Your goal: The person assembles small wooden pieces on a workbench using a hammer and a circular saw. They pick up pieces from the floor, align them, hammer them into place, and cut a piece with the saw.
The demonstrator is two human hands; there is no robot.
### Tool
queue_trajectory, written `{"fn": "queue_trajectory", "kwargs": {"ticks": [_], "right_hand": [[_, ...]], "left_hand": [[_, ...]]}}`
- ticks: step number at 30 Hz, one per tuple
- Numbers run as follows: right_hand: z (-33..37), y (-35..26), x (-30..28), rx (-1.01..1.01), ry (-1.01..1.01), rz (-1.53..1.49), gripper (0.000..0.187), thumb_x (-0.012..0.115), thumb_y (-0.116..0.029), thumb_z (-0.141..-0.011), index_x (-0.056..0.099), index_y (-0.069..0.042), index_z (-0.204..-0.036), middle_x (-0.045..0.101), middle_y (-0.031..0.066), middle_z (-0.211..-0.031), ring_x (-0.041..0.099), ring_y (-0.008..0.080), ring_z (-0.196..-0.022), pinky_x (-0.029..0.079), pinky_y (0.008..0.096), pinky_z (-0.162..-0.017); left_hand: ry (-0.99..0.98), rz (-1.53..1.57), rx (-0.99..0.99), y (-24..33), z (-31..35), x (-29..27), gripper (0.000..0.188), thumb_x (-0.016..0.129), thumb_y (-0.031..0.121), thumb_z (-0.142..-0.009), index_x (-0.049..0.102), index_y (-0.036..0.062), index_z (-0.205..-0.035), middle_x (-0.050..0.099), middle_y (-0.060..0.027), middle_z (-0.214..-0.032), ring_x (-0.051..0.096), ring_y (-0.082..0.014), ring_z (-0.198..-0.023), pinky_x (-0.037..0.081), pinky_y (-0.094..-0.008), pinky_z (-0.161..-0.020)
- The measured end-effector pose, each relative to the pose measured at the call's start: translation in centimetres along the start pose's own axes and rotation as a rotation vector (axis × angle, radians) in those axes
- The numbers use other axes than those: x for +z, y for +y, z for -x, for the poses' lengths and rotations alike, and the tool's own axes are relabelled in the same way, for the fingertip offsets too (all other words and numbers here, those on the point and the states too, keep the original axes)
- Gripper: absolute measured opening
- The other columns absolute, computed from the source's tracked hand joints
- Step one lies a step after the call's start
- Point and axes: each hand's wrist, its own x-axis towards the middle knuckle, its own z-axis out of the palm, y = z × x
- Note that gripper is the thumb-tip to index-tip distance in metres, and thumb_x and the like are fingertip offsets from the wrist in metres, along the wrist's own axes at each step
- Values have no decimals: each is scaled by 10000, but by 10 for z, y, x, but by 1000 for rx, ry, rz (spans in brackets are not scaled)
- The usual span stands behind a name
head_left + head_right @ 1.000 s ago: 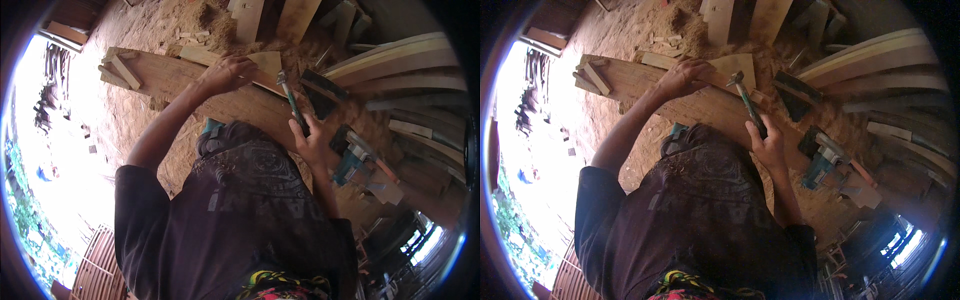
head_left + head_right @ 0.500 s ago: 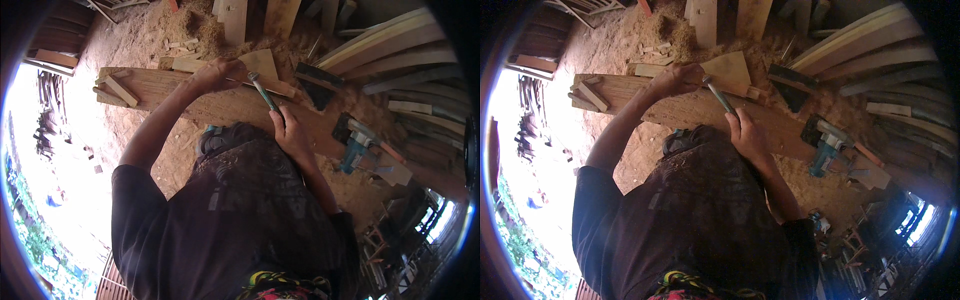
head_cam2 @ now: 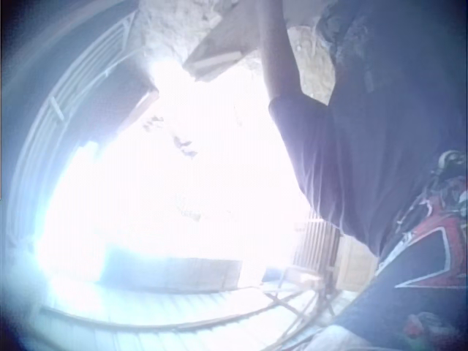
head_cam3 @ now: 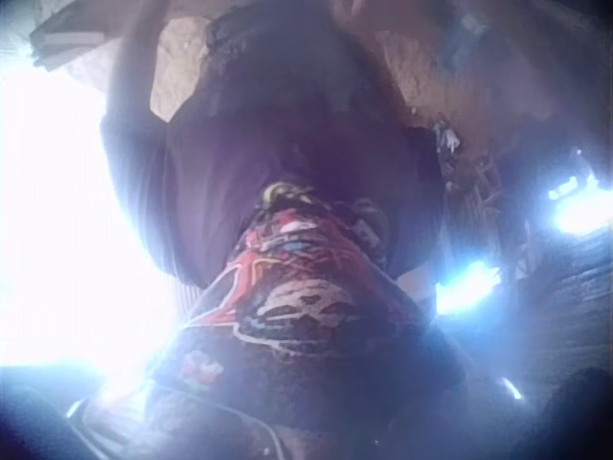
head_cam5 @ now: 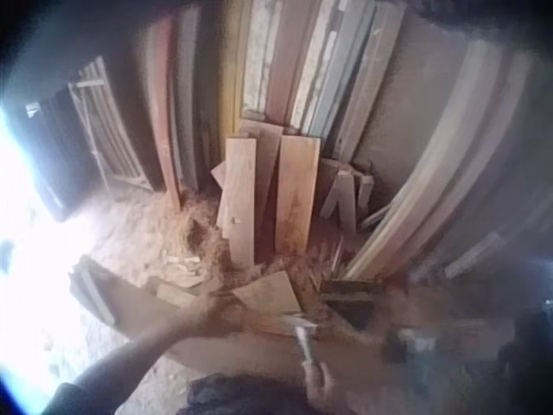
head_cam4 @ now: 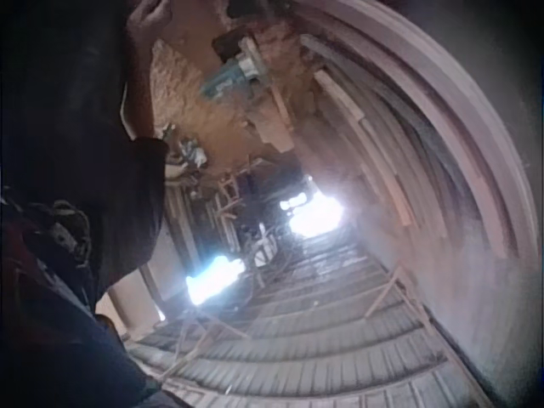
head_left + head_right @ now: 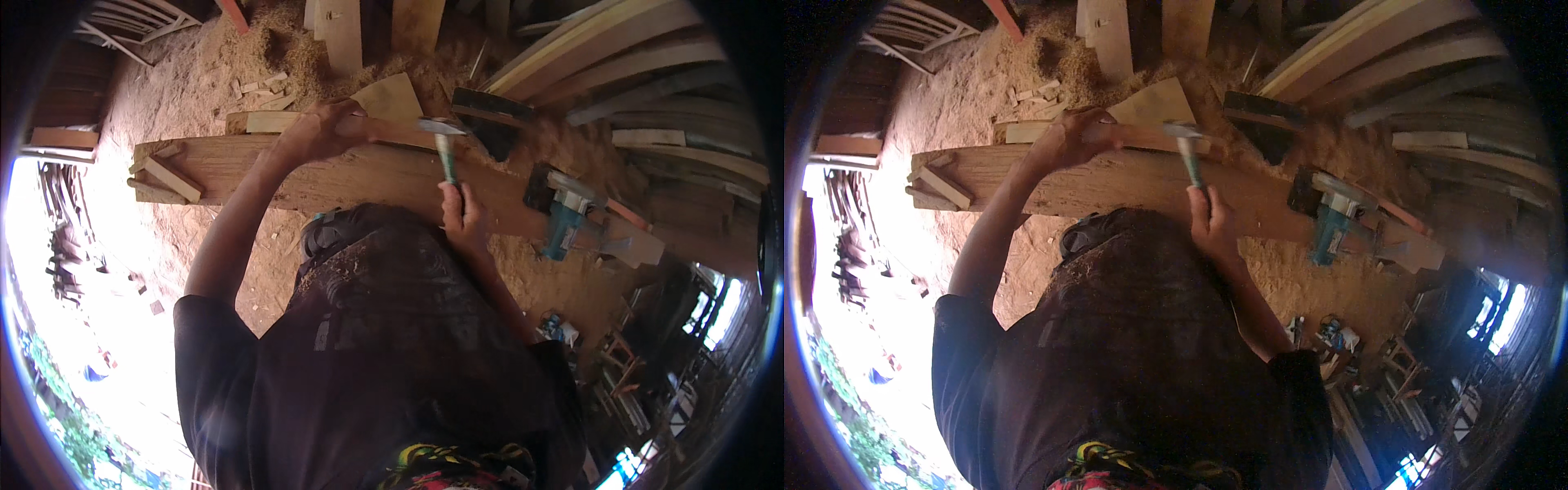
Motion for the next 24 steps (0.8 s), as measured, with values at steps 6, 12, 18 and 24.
{"fn": "queue_trajectory", "kwargs": {"ticks": [6, 12, 18, 24], "right_hand": [[8, 75, 5, 35, 142, 218, 348, 534, -321, -1102, 640, 9, -1124, 668, 246, -800, 692, 454, -745, 543, 461, -648], [3, 93, 17, 3, 181, 260, 365, 516, -344, -1105, 617, 7, -1118, 656, 250, -777, 682, 467, -713, 521, 510, -610], [9, 83, 24, 11, 194, 327, 393, 511, -378, -1099, 617, -1, -1128, 668, 258, -784, 685, 479, -712, 522, 547, -604], [1, 67, 20, 108, 146, 262, 318, 541, -304, -1093, 611, 6, -1101, 672, 312, -883, 674, 515, -844, 513, 553, -682]], "left_hand": [[-90, 67, -58, -12, -15, 0, 366, 710, 364, -1002, 709, 40, -1172, 739, -168, -1081, 721, -310, -1041, 548, -437, -916], [-119, 16, -52, 0, -16, -10, 390, 717, 378, -995, 716, 28, -1167, 743, -156, -1090, 708, -305, -1073, 531, -424, -941], [-27, -1, 10, -2, -15, -10, 337, 753, 355, -969, 730, 35, -1073, 750, -155, -1027, 727, -291, -983, 546, -416, -872], [-23, 0, 80, -7, -17, -11, 345, 740, 351, -977, 732, 23, -1084, 743, -156, -1032, 725, -310, -1006, 541, -414, -906]]}}
